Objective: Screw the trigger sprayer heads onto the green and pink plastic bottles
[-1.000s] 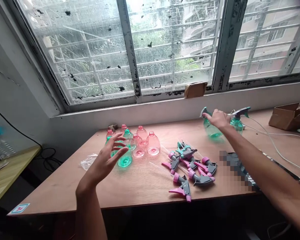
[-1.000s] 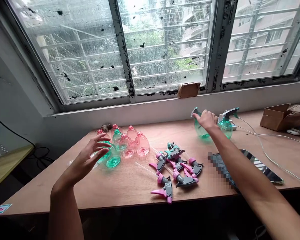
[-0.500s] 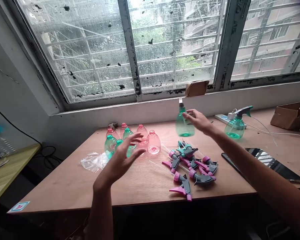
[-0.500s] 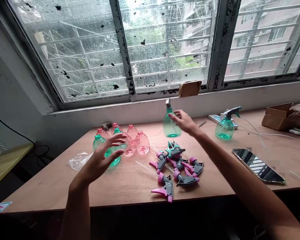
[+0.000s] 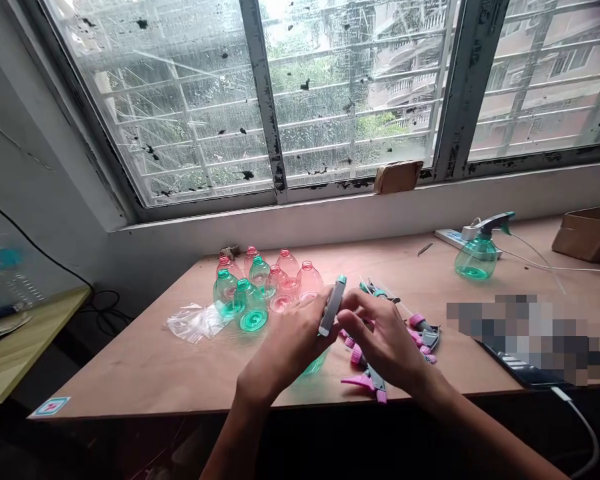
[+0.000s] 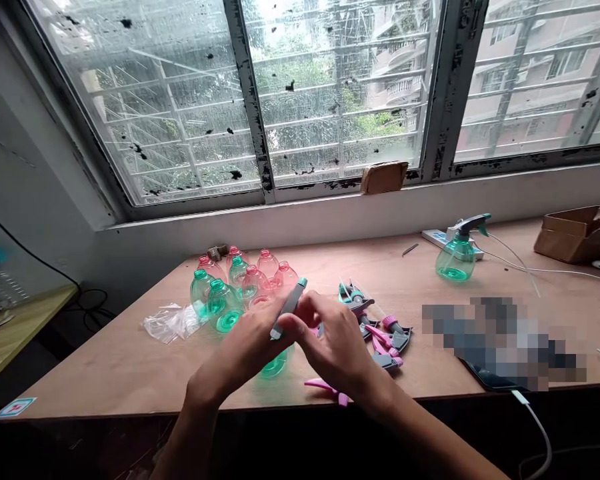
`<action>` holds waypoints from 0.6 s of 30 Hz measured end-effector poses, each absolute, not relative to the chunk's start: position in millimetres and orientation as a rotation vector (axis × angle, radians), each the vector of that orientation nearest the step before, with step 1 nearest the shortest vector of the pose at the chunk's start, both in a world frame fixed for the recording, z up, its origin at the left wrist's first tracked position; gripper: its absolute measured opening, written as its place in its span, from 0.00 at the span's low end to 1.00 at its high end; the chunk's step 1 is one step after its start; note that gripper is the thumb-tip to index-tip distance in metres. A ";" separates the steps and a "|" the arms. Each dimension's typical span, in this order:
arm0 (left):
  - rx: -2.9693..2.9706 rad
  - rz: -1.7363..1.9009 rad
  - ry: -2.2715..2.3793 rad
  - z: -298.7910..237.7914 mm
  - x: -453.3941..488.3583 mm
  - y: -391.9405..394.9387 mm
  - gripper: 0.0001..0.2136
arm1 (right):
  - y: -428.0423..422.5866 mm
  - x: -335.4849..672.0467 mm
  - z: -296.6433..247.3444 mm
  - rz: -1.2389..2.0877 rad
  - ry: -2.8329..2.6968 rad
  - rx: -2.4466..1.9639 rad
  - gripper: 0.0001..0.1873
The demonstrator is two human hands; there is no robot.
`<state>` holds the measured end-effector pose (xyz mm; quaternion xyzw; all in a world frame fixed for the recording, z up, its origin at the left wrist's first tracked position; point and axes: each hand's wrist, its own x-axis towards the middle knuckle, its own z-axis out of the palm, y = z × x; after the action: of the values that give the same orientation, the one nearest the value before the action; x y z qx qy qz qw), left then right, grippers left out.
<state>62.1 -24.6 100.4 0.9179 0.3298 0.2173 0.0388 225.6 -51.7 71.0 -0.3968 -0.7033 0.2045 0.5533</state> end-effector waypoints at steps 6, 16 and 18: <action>2.955 0.632 1.013 94.4 66.4 -25.8 0.21 | -57.0 241.9 79.5 0.719 -1.751 -1.148 0.19; 2.971 0.889 1.255 104.1 49.9 -22.5 0.44 | -46.7 281.2 94.0 0.874 -1.268 -0.956 0.17; 2.963 0.857 1.188 105.4 46.6 -20.6 0.39 | -45.6 286.1 94.9 0.956 -1.344 -0.968 0.18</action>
<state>46.6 -20.6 105.4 0.8934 0.3583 0.2583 -0.0817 286.1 -45.6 94.9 -0.4136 -0.5741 0.4086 0.5766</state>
